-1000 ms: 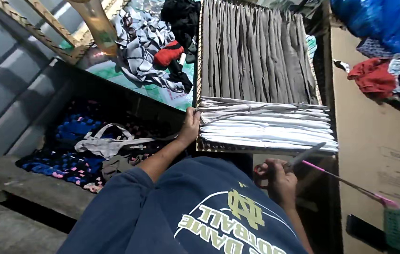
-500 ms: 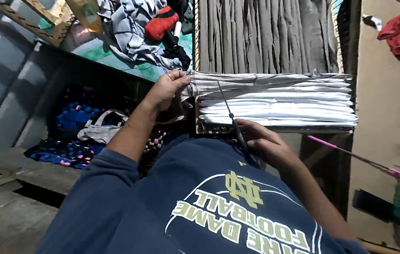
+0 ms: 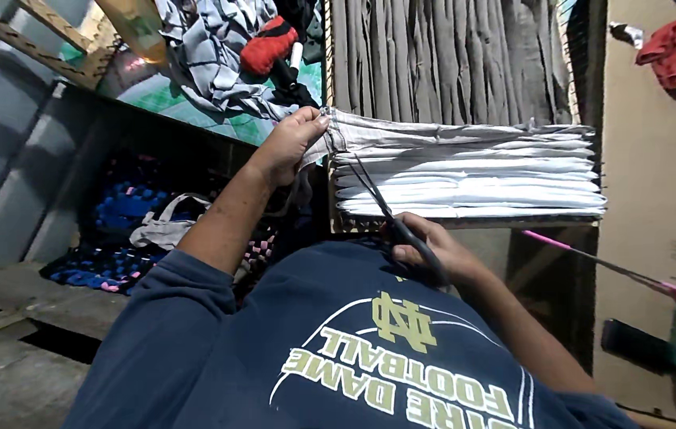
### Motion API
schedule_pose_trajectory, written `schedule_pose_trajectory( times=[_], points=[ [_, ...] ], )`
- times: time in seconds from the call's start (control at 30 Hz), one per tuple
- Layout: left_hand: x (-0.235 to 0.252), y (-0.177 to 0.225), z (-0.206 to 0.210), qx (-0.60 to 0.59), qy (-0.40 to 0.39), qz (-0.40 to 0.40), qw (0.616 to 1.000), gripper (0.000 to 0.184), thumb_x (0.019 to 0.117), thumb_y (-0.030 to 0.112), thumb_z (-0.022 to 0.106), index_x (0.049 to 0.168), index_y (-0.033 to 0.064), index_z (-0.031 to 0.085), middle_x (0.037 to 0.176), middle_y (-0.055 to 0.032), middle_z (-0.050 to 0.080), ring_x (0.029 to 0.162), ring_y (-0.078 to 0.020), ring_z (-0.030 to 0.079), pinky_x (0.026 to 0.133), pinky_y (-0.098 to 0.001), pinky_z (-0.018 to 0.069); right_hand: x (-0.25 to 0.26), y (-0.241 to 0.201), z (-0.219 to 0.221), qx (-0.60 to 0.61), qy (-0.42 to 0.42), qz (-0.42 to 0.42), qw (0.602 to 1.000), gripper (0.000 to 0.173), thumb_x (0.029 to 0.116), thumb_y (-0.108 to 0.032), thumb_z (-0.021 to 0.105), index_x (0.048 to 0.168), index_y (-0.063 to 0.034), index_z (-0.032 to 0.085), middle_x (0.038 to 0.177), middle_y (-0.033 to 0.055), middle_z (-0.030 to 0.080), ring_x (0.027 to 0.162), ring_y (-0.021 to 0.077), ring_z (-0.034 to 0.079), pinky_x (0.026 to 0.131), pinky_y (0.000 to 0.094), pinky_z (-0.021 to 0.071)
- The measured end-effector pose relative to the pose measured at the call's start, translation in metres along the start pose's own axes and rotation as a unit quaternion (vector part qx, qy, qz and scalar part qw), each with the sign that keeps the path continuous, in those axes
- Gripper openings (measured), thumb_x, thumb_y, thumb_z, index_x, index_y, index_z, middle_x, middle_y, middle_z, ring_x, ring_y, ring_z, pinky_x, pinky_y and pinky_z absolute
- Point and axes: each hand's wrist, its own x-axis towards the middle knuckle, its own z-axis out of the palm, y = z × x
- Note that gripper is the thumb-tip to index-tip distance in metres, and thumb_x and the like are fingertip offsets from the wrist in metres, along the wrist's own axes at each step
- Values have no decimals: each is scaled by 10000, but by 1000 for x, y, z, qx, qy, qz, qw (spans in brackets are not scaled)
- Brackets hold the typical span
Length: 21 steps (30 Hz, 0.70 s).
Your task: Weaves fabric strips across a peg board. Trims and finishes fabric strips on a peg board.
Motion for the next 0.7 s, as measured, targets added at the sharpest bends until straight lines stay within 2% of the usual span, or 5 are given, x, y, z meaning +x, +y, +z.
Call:
schedule_pose_trajectory(
  times=[0.13, 0.27, 0.37, 0.47, 0.7],
  points=[
    [-3, 0, 6, -2, -14, 16, 1000, 131, 1108, 167, 402, 1107, 124, 525, 859, 23, 652, 627, -9, 596, 482, -147, 454, 11, 0, 7, 0, 6, -54, 999, 539, 888, -532, 711, 1158, -78, 605, 925, -65, 673, 809, 1, 640, 737, 189, 551],
    [-5, -7, 6, -1, -11, 32, 999, 134, 1106, 163, 404, 1136, 109, 522, 899, 10, 661, 708, -31, 631, 584, -175, 515, 26, -4, 20, 11, 2, -86, 996, 436, 934, -446, 689, 1150, -80, 592, 895, -53, 658, 762, 9, 630, 693, 192, 553],
    [-7, -11, 8, 1, 4, 37, 999, 129, 1101, 161, 410, 1115, 120, 531, 864, 17, 662, 657, -24, 612, 524, -164, 486, 36, -5, 26, 21, 0, -93, 995, 390, 954, -407, 666, 1147, -80, 579, 875, -44, 643, 728, 17, 616, 655, 190, 539],
    [-7, -14, 6, -7, 9, 34, 999, 130, 1101, 157, 413, 1134, 116, 532, 877, 21, 662, 691, -31, 632, 572, -175, 521, 42, -7, 30, 30, 9, -82, 996, 346, 962, -354, 659, 1149, -73, 584, 853, -28, 642, 701, 32, 616, 636, 198, 542],
    [-3, -24, 2, -38, 12, 18, 999, 134, 1107, 159, 405, 1158, 114, 521, 904, 6, 668, 712, -43, 645, 574, -179, 525, 46, -12, 39, 24, 41, -52, 997, 340, 958, -352, 670, 1150, -84, 586, 809, -47, 640, 655, 13, 605, 601, 176, 531]
  ],
)
